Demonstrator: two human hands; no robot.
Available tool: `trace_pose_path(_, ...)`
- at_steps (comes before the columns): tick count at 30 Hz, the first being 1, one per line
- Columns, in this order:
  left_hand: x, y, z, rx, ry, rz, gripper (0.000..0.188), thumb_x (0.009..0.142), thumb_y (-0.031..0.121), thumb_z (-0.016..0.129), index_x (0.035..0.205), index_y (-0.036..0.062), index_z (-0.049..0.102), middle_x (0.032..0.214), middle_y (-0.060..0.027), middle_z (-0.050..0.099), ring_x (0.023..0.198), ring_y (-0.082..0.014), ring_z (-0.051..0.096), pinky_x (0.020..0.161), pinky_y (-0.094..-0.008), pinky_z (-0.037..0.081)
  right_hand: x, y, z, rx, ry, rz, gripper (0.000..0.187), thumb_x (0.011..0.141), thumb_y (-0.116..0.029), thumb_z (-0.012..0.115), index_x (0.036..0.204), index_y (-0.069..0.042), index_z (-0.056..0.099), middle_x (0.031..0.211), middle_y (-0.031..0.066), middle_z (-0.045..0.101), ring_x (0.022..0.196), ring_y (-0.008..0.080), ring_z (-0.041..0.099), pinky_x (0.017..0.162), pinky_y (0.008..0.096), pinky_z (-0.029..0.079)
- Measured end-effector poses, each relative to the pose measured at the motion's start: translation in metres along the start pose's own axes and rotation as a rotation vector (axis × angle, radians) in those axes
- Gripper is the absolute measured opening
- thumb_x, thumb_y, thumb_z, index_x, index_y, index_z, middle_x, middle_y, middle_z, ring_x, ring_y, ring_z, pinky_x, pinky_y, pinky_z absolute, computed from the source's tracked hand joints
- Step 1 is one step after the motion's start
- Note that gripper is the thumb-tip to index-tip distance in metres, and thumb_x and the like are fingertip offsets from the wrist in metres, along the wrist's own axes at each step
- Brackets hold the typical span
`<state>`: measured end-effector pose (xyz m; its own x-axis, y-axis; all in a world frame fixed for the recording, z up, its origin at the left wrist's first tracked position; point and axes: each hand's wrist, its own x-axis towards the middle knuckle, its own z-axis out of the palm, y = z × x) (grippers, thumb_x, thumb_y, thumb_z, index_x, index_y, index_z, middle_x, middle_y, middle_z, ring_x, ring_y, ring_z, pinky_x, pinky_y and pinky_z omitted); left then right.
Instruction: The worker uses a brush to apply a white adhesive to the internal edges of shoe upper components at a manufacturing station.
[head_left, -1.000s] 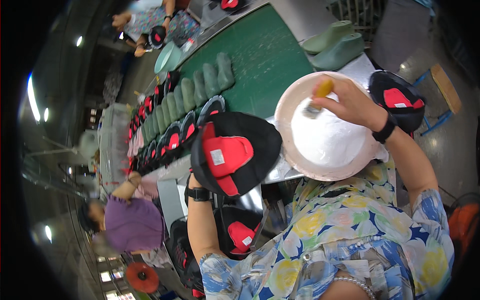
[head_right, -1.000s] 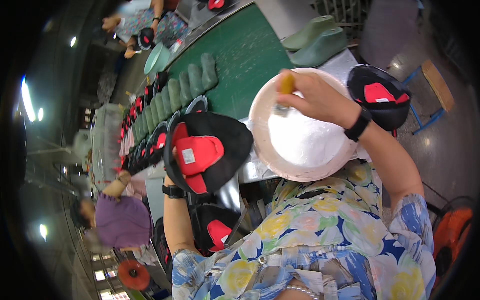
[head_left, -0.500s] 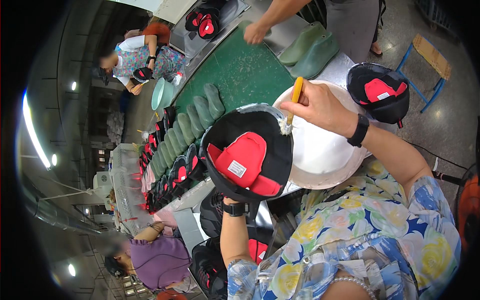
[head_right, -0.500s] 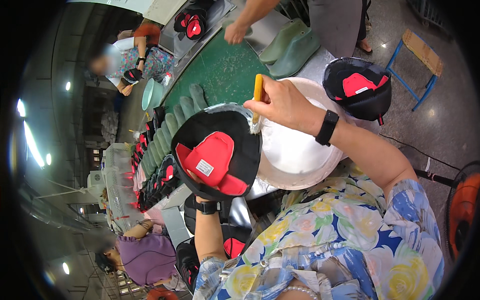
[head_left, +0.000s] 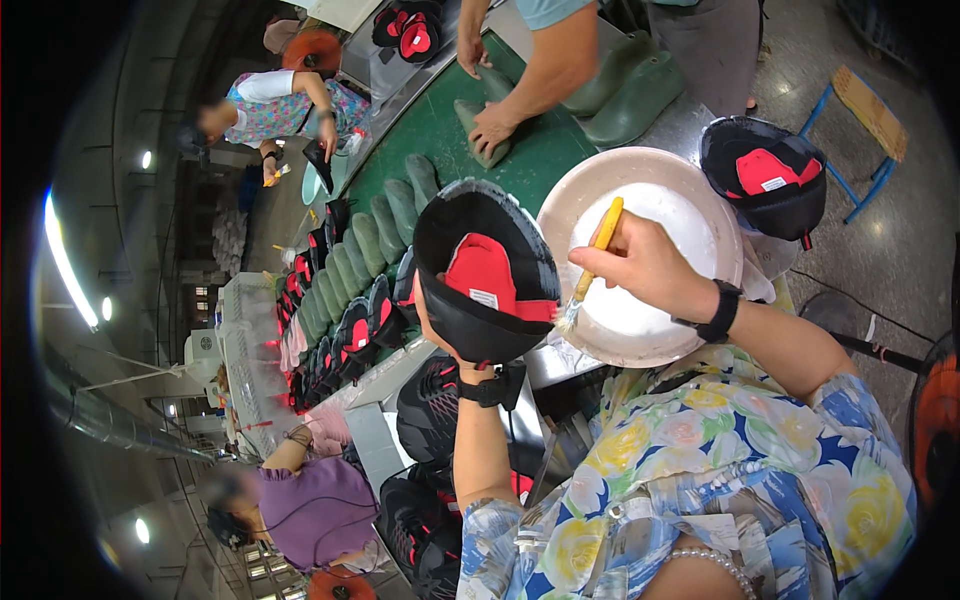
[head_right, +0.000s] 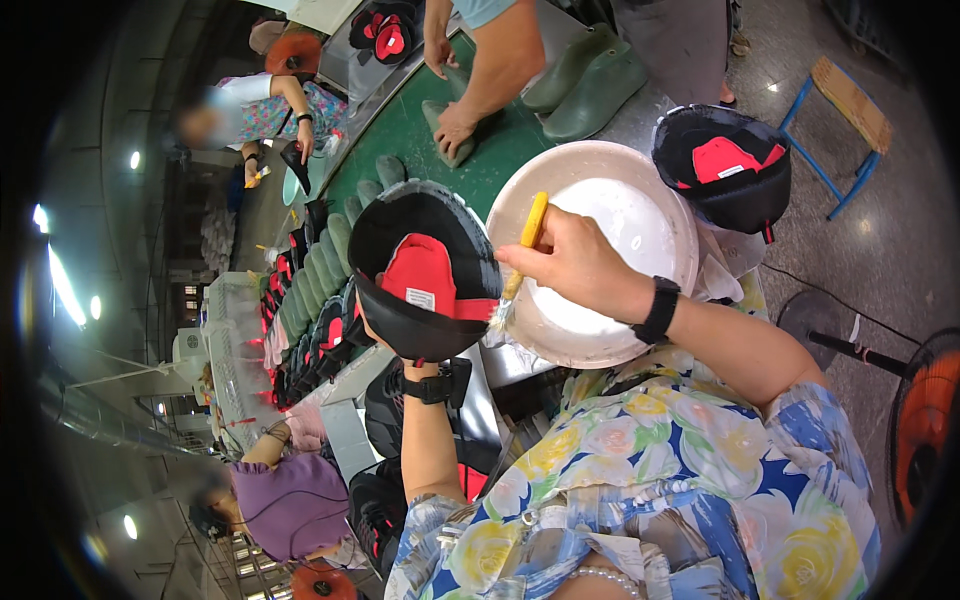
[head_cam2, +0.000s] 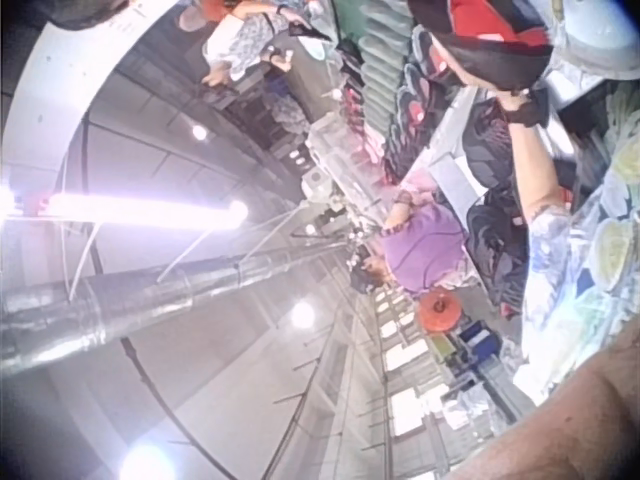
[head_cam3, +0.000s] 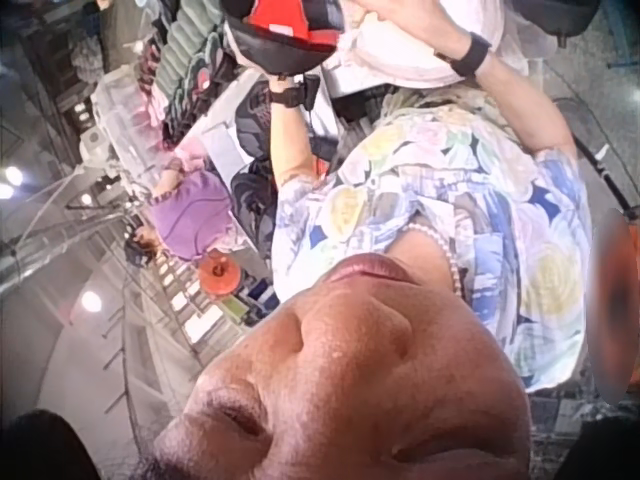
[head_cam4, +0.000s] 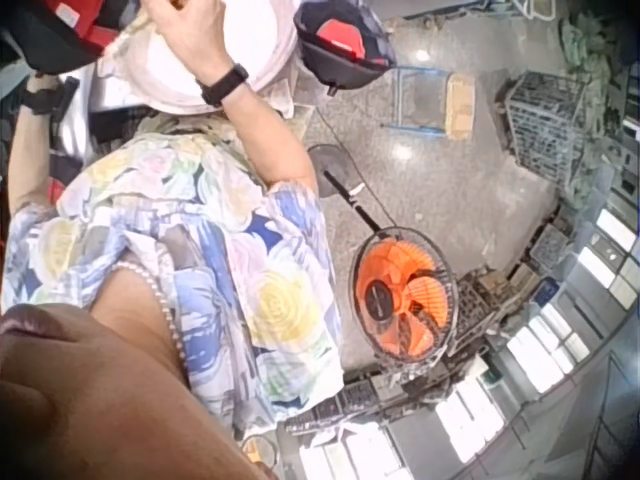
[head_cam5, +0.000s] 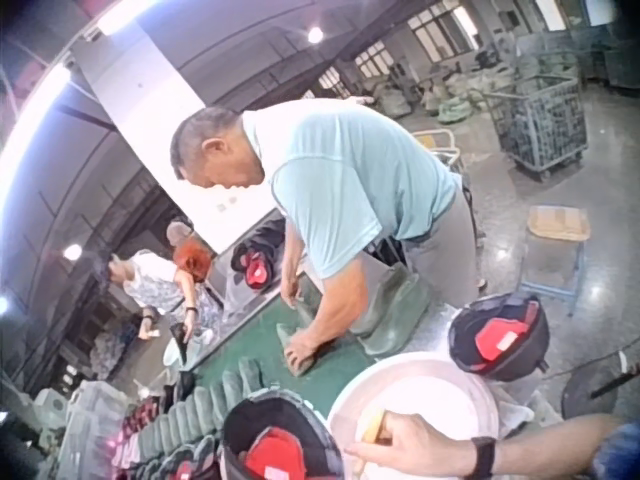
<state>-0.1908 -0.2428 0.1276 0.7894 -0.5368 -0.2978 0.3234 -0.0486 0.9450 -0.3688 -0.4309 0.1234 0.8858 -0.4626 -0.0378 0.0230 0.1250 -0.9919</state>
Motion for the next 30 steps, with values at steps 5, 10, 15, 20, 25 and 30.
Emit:
trace_pose_path(5,-0.006,0.014,-0.019,-0.046,0.007,-0.033,0.028,0.099,0.026,0.058,0.117,0.0046,0.062,0.107,-0.0084,0.070,0.097,-0.0267,0.070,0.082,-0.0362,0.057,0.013,-0.003,-0.027,-0.185,0.033,-0.482,0.026,0.087,-0.020,0.077,0.098,-0.001,0.062,0.081,0.0096,0.070,0.072,0.0183,0.069,0.066,0.0303,0.052)
trace_pose_path(10,-0.033,-0.022,0.004,-0.069,-0.001,-0.072,0.028,0.100,0.026,0.058,0.117,0.0046,0.062,0.107,-0.0082,0.070,0.097,-0.0263,0.070,0.082,-0.0361,0.058,0.016,-0.023,-0.010,-0.211,-0.158,-0.843,0.020,0.088,-0.020,0.074,0.099,-0.007,0.063,0.093,0.0069,0.069,0.086,0.0255,0.067,0.079,0.0354,0.052)
trace_pose_path(15,-0.046,-0.055,0.032,-0.093,-0.063,-0.125,0.029,0.100,0.027,0.057,0.117,0.0045,0.062,0.107,-0.0080,0.070,0.097,-0.0259,0.070,0.081,-0.0359,0.058,0.030,-0.028,0.026,-0.290,-0.343,-1.294,0.015,0.089,-0.016,0.069,0.099,-0.008,0.060,0.093,0.0026,0.064,0.090,0.0232,0.064,0.084,0.0367,0.051)
trace_pose_path(20,-0.055,-0.053,0.019,-0.138,-0.073,-0.158,0.029,0.100,0.028,0.057,0.117,0.0045,0.062,0.107,-0.0079,0.070,0.097,-0.0255,0.070,0.081,-0.0357,0.058,0.045,-0.022,0.018,-0.439,-0.373,-1.303,0.015,0.087,-0.014,0.069,0.097,-0.009,0.059,0.093,0.0028,0.064,0.088,0.0233,0.063,0.083,0.0373,0.050)
trace_pose_path(25,-0.049,-0.046,0.011,-0.198,-0.066,-0.198,0.029,0.100,0.028,0.057,0.117,0.0044,0.062,0.107,-0.0077,0.070,0.097,-0.0251,0.070,0.081,-0.0355,0.058,0.048,-0.019,-0.001,-0.615,-0.131,-1.116,0.021,0.081,-0.018,0.073,0.097,-0.010,0.063,0.096,0.0047,0.065,0.091,0.0244,0.064,0.080,0.0364,0.051)
trace_pose_path(30,-0.057,-0.066,0.026,-0.239,-0.111,-0.253,0.030,0.101,0.029,0.057,0.117,0.0044,0.062,0.106,-0.0075,0.070,0.096,-0.0247,0.070,0.081,-0.0353,0.058,0.041,0.003,0.015,-1.100,-0.224,-1.212,0.020,0.077,-0.019,0.066,0.092,-0.006,0.062,0.083,0.0041,0.057,0.084,0.0208,0.062,0.078,0.0341,0.050)
